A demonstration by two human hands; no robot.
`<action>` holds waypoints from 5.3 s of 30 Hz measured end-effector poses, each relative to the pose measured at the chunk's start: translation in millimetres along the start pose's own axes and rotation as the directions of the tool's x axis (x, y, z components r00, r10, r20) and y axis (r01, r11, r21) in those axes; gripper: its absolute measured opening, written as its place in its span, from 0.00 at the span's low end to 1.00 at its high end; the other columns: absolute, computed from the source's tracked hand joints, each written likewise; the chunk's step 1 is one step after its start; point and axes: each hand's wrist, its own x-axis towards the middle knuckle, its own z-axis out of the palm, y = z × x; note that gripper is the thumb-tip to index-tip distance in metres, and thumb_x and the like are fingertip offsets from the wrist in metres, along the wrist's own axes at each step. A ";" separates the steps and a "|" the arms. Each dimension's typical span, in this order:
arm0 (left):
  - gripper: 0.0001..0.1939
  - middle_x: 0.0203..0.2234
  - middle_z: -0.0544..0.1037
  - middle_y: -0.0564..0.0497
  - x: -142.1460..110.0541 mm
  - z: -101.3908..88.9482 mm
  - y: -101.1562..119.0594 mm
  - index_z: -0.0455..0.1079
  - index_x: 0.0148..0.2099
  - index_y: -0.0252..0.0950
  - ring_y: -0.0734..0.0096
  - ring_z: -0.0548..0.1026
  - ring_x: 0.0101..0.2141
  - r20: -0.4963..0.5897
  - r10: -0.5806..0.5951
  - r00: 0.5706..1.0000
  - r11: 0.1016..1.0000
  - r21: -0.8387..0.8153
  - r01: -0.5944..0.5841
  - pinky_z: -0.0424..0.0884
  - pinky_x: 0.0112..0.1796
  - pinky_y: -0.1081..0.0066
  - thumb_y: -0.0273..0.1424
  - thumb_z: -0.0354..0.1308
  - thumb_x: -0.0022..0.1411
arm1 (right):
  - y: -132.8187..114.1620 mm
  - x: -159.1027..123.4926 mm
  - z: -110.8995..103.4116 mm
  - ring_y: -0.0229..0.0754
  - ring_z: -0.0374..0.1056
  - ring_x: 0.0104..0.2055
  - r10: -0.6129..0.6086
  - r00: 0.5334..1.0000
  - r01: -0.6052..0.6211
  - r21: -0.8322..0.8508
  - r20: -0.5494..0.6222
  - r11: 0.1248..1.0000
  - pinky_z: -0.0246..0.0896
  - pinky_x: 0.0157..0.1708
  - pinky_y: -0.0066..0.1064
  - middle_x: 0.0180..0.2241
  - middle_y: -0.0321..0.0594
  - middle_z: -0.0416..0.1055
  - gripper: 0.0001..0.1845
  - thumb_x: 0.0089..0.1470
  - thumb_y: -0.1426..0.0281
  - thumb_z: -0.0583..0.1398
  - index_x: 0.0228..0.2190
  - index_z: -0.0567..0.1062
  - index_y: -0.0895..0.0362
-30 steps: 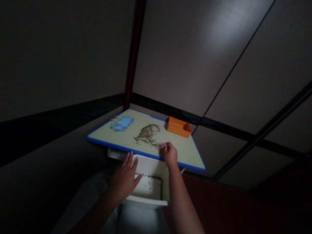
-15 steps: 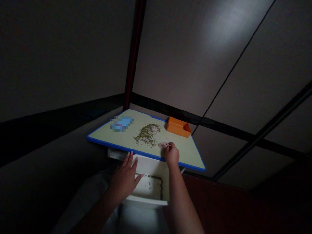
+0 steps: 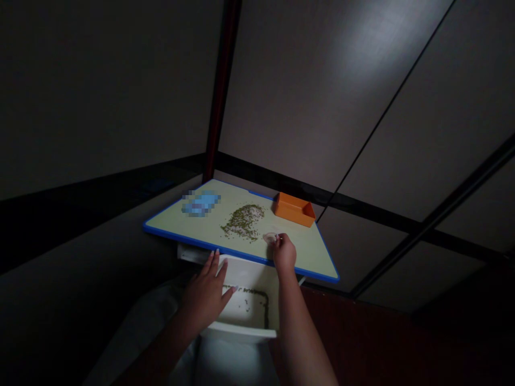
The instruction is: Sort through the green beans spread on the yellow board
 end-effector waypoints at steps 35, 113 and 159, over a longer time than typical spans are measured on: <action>0.32 0.66 0.49 0.35 1.3 2.4 -1.7 0.59 0.63 0.29 0.52 0.46 0.66 -0.025 0.007 1.000 1.000 0.001 -0.007 0.57 0.60 0.57 0.42 0.50 0.61 | -0.6 -0.2 7.1 0.40 0.67 0.31 -0.208 0.978 0.194 0.226 0.038 0.955 0.55 0.33 0.28 0.31 0.39 0.75 0.17 0.60 0.63 0.47 0.35 0.74 0.55; 0.32 0.66 0.49 0.37 1.3 2.3 -2.8 0.59 0.63 0.30 0.54 0.45 0.66 -0.026 0.008 1.000 1.000 0.010 -0.008 0.59 0.59 0.56 0.41 0.49 0.60 | -7.2 -5.5 4.7 0.40 0.67 0.30 -0.221 0.975 0.207 0.234 0.036 0.950 0.56 0.31 0.26 0.29 0.38 0.75 0.16 0.61 0.65 0.49 0.33 0.75 0.54; 0.32 0.66 0.47 0.35 2.1 2.5 -2.3 0.58 0.63 0.29 0.53 0.44 0.66 -0.008 0.017 1.000 0.999 0.031 -0.017 0.57 0.60 0.57 0.42 0.48 0.61 | 0.0 -1.9 9.2 0.39 0.69 0.30 -0.112 0.994 0.102 0.268 0.020 0.958 0.56 0.30 0.26 0.29 0.39 0.76 0.16 0.60 0.64 0.49 0.33 0.74 0.55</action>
